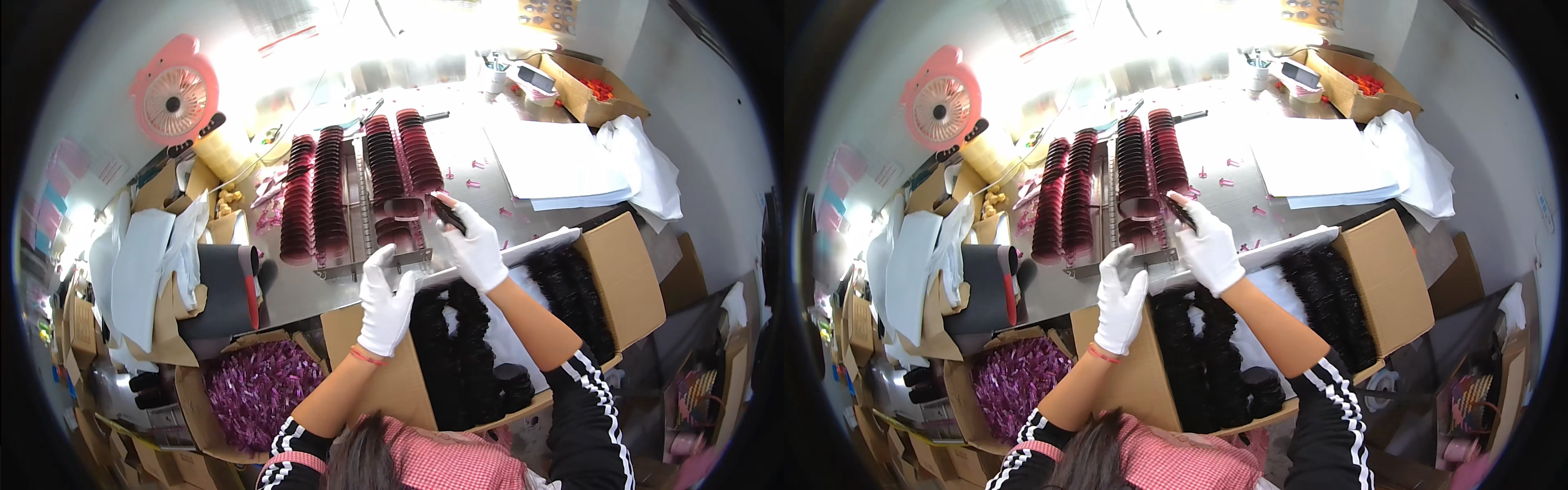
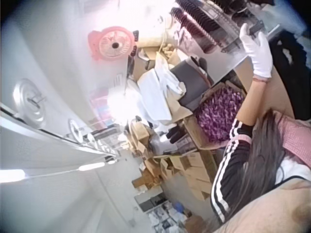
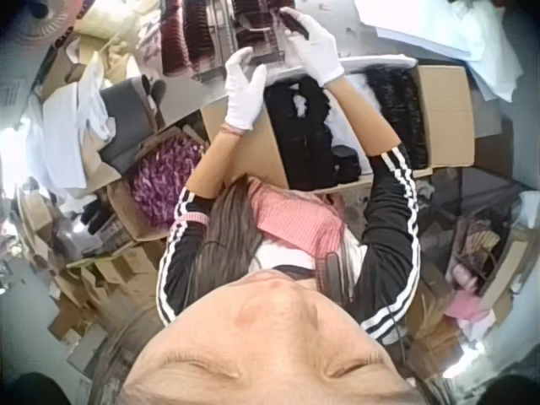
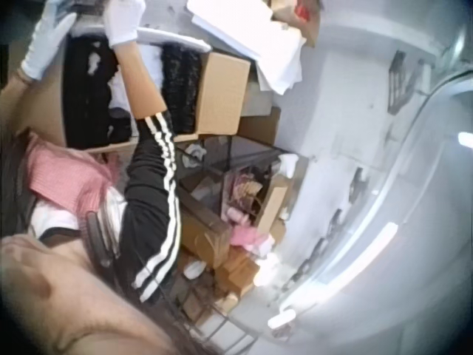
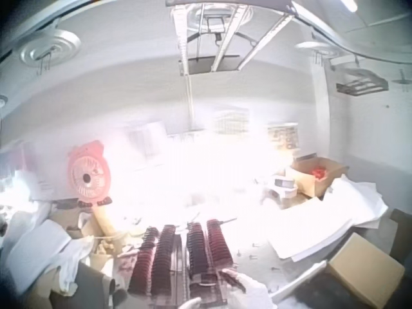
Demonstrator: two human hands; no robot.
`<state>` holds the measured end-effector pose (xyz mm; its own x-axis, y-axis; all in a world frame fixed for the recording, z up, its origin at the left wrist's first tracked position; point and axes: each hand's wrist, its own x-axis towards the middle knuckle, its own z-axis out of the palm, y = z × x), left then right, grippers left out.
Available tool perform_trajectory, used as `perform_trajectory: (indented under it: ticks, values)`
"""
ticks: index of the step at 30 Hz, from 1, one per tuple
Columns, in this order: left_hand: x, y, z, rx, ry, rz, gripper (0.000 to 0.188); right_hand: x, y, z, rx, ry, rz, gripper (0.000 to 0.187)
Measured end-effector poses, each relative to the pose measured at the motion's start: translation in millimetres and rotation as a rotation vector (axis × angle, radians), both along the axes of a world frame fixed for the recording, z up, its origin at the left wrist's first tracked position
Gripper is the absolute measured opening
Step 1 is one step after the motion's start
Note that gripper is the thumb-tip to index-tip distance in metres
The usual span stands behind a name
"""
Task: The person repeatedly picks up dark cylindrical hair rollers from a box, places them onto a metal rack, and then removes them to return to the box. The cycle of placing and removing rollers continues throughout the clip.
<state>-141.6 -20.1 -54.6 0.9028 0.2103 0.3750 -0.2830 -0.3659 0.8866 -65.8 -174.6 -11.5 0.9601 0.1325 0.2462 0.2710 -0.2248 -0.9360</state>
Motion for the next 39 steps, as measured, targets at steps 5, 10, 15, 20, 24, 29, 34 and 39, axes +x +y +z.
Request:
perform_trajectory:
  ticks: [5,10,15,20,24,29,34,39]
  values:
    - [-3.2,-24.8,18.7,-1.245,0.255,-0.383,0.045,-42.5,-2.5,11.2,0.336,0.213,0.182,0.051]
    - [3.5,-25.3,19.7,-1.283,0.136,-0.165,0.022,-69.0,5.9,7.2,0.252,0.188,0.190,0.051]
    - [-10.2,-24.7,-12.2,-0.303,-0.401,0.042,0.015,-71.2,19.4,-11.8,-0.278,-0.601,0.008,0.051]
    - [-43.7,41.1,-9.8,-0.157,-0.249,0.073,0.015,-77.9,-7.6,-1.2,-0.238,-0.228,0.086,0.046]
    - [-69.8,80.7,-8.6,-0.429,0.075,0.021,0.018,-95.3,-104.8,-14.3,-0.047,0.138,0.032,0.036]
    - [-106.6,115.2,-23.7,-0.590,0.176,0.137,0.015,-155.5,-196.5,-34.1,-0.312,0.394,0.133,0.034]
    - [-116.5,92.0,-10.6,-0.445,0.344,0.024,0.004,-192.8,-230.3,-36.7,-0.916,0.147,0.270,0.022]
    - [-111.2,42.7,8.3,-0.284,0.535,-0.229,0.013,-204.7,-236.2,-40.3,-1.150,0.010,0.495,0.022]
